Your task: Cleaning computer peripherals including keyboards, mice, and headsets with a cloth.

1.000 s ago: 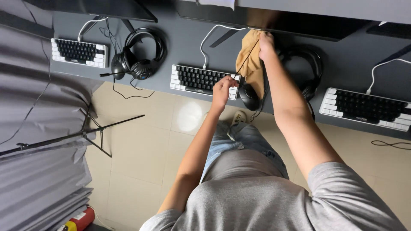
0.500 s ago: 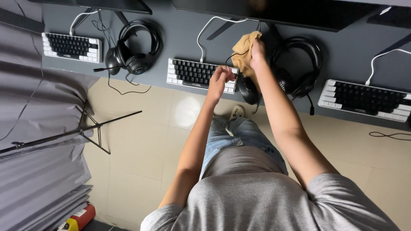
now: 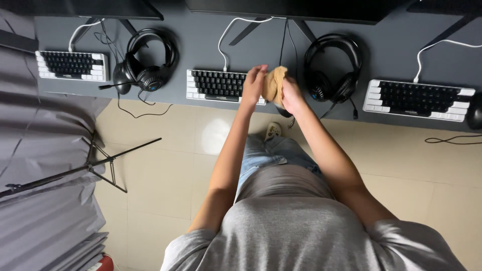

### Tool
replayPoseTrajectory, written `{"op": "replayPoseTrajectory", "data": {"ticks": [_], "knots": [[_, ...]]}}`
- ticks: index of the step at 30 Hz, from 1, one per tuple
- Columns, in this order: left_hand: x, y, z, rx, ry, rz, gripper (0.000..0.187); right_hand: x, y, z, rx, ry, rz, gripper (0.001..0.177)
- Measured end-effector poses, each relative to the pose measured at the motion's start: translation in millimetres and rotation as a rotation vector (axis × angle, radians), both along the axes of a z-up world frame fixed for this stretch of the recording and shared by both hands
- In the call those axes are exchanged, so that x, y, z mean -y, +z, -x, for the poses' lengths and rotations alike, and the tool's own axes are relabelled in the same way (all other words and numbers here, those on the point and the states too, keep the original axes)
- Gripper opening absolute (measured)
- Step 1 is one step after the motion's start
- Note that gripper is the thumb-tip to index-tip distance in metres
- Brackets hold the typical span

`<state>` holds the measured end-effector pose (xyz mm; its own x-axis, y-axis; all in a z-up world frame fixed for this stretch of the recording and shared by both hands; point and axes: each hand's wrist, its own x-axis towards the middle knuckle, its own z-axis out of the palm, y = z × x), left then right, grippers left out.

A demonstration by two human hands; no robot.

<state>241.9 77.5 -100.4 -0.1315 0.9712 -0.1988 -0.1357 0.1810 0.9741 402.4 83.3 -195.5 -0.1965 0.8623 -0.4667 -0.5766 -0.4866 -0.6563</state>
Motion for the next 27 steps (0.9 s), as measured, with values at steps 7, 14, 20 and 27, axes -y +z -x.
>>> {"op": "replayPoseTrajectory", "data": {"ticks": [7, 14, 20, 27], "knots": [[-36, -27, -33, 0.105, -0.338, 0.024, 0.026, 46, 52, -21, 0.279, 0.136, -0.068, 0.023], [-71, -1, -22, 0.297, -0.224, 0.056, 0.018, 97, 32, -47, 0.411, 0.25, -0.103, 0.02], [-86, 5, -9, 0.562, -0.112, 0.096, 0.014, 126, 64, -29, 0.393, 0.375, -0.272, 0.023], [13, 69, -12, 0.505, -0.44, 0.142, 0.033, 134, 86, -16, 0.345, 0.161, -0.156, 0.023]]}}
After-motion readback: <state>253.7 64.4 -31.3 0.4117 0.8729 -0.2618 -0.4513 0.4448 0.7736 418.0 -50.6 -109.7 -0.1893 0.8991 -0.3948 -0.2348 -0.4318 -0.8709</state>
